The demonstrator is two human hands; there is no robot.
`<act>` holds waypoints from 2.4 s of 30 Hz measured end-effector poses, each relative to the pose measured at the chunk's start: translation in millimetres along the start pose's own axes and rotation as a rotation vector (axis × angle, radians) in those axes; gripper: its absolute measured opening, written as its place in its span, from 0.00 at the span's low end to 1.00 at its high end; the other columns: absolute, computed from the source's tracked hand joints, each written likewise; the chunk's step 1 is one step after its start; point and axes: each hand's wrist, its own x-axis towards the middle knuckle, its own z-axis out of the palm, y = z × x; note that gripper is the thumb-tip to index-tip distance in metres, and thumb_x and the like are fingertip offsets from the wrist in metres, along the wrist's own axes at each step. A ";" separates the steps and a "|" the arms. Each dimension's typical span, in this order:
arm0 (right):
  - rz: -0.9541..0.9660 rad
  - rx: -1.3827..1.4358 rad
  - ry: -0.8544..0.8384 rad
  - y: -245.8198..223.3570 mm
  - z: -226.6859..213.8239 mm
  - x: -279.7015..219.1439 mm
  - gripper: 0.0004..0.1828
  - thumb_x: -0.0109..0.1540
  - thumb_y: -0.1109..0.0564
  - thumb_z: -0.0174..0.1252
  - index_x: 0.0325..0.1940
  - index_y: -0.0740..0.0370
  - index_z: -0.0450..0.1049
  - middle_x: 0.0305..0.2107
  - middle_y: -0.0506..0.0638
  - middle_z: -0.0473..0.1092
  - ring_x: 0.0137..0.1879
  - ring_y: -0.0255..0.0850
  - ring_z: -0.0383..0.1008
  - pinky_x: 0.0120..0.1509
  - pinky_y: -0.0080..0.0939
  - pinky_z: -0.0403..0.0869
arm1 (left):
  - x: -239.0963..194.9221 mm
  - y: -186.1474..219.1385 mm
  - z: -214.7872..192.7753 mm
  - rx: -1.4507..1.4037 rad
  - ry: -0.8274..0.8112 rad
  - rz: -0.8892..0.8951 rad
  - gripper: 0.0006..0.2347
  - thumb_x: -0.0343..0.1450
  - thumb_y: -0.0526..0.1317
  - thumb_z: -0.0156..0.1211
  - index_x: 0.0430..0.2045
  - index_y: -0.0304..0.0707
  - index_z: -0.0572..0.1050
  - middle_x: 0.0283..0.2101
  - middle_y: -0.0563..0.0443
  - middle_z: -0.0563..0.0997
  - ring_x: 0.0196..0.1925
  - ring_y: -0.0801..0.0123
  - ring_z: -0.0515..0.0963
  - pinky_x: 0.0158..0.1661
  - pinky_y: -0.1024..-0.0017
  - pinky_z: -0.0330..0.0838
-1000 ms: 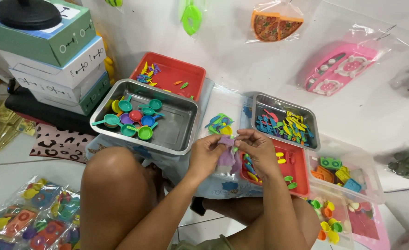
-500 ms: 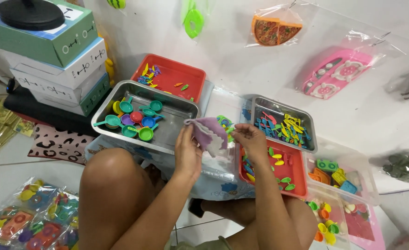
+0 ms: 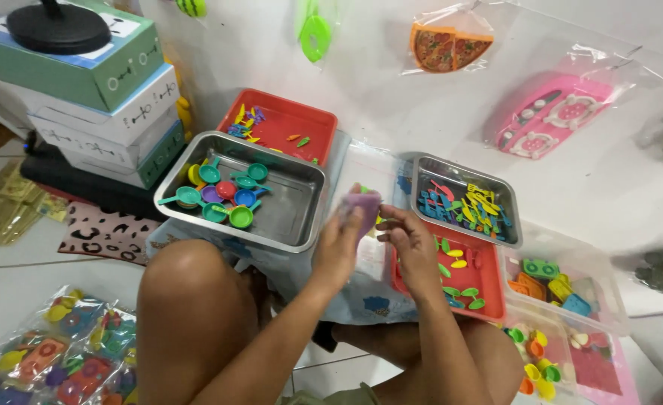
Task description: The person sits on the floor and cleans various small plastic toys using a purple cloth. They wipe a green toy, a yellow toy, and a blue toy, placing them into a metal tray. The person also handles a plastic bag containing colorful toys.
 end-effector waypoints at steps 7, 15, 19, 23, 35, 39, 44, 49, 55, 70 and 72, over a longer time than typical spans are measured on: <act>0.335 0.647 0.176 10.3 -2.7 -2.2 0.24 0.70 0.45 0.51 0.60 0.67 0.73 0.51 0.62 0.74 0.52 0.53 0.77 0.58 0.59 0.77 | -8.1 7.3 8.6 0.559 -0.557 0.220 0.35 0.78 0.57 0.32 0.70 0.18 0.45 0.71 0.15 0.48 0.76 0.31 0.41 0.71 0.43 0.23; 0.409 0.643 0.665 -1.5 -46.7 11.7 0.20 0.66 0.43 0.63 0.56 0.56 0.74 0.47 0.46 0.75 0.51 0.42 0.77 0.60 0.46 0.76 | 79.4 56.8 -75.7 1.425 -0.389 0.666 0.09 0.70 0.51 0.57 0.40 0.58 0.77 0.34 0.52 0.82 0.35 0.50 0.85 0.34 0.54 0.78; 0.398 0.564 0.605 -20.1 -49.6 19.6 0.15 0.66 0.43 0.64 0.51 0.51 0.76 0.42 0.40 0.75 0.49 0.38 0.78 0.55 0.46 0.75 | 183.2 46.9 -137.6 1.633 -0.380 0.552 0.07 0.71 0.46 0.56 0.37 0.63 0.81 0.30 0.53 0.83 0.35 0.50 0.85 0.35 0.54 0.80; 0.396 0.478 0.400 -28.4 -53.5 38.1 0.15 0.68 0.57 0.52 0.58 0.63 0.70 0.51 0.49 0.71 0.55 0.36 0.71 0.60 0.36 0.69 | 259.4 34.1 -188.4 1.906 -0.303 0.223 0.07 0.67 0.37 0.60 0.31 0.46 0.85 0.40 0.50 0.85 0.43 0.53 0.82 0.48 0.57 0.69; 0.713 0.054 0.426 6.9 -89.7 62.4 0.18 0.71 0.63 0.46 0.62 0.79 0.66 0.54 0.67 0.67 0.59 0.53 0.66 0.63 0.54 0.64 | 323.2 -42.4 -217.6 1.959 -0.427 0.130 0.11 0.68 0.33 0.57 0.39 0.48 0.83 0.44 0.47 0.82 0.44 0.52 0.82 0.43 0.58 0.76; 0.629 0.157 0.470 -26.2 -79.2 54.7 0.19 0.71 0.65 0.42 0.66 0.74 0.63 0.58 0.58 0.65 0.60 0.46 0.64 0.64 0.49 0.65 | 329.9 -53.3 -223.2 1.932 -0.393 0.167 0.09 0.67 0.33 0.56 0.38 0.40 0.80 0.44 0.41 0.81 0.44 0.45 0.81 0.41 0.54 0.77; 0.660 0.079 0.592 -27.0 -91.8 52.7 0.15 0.73 0.58 0.45 0.63 0.65 0.65 0.55 0.52 0.68 0.59 0.38 0.68 0.63 0.39 0.67 | 315.0 -46.9 -219.3 1.646 -0.312 0.257 0.07 0.62 0.31 0.58 0.32 0.36 0.78 0.36 0.41 0.82 0.37 0.42 0.79 0.37 0.54 0.74; 0.532 0.284 0.511 -29.3 -91.9 53.9 0.15 0.71 0.60 0.44 0.61 0.68 0.64 0.55 0.54 0.66 0.61 0.43 0.66 0.67 0.46 0.65 | 310.3 -40.4 -211.3 1.635 -0.292 0.225 0.05 0.64 0.32 0.59 0.30 0.37 0.79 0.34 0.42 0.83 0.35 0.43 0.79 0.36 0.54 0.74; 0.562 0.287 0.608 -29.9 -88.8 51.8 0.17 0.70 0.57 0.49 0.63 0.63 0.62 0.56 0.54 0.68 0.62 0.44 0.70 0.62 0.44 0.69 | 294.9 -25.6 -196.5 1.543 -0.267 0.218 0.05 0.64 0.35 0.63 0.31 0.37 0.78 0.33 0.46 0.82 0.34 0.49 0.80 0.36 0.59 0.75; 0.204 0.431 0.552 -23.7 -49.4 51.5 0.05 0.66 0.53 0.65 0.37 0.54 0.79 0.30 0.46 0.77 0.34 0.38 0.81 0.42 0.41 0.77 | 183.6 8.6 -68.1 0.580 -0.521 0.109 0.11 0.62 0.29 0.72 0.35 0.37 0.79 0.32 0.44 0.85 0.36 0.66 0.86 0.40 0.71 0.83; 0.149 0.496 0.617 -34.7 -30.1 51.6 0.04 0.68 0.53 0.62 0.39 0.52 0.78 0.31 0.46 0.78 0.38 0.38 0.82 0.43 0.41 0.78 | 159.5 18.5 -39.5 0.351 -0.572 -0.009 0.16 0.65 0.31 0.70 0.47 0.36 0.77 0.39 0.47 0.83 0.41 0.73 0.83 0.46 0.75 0.81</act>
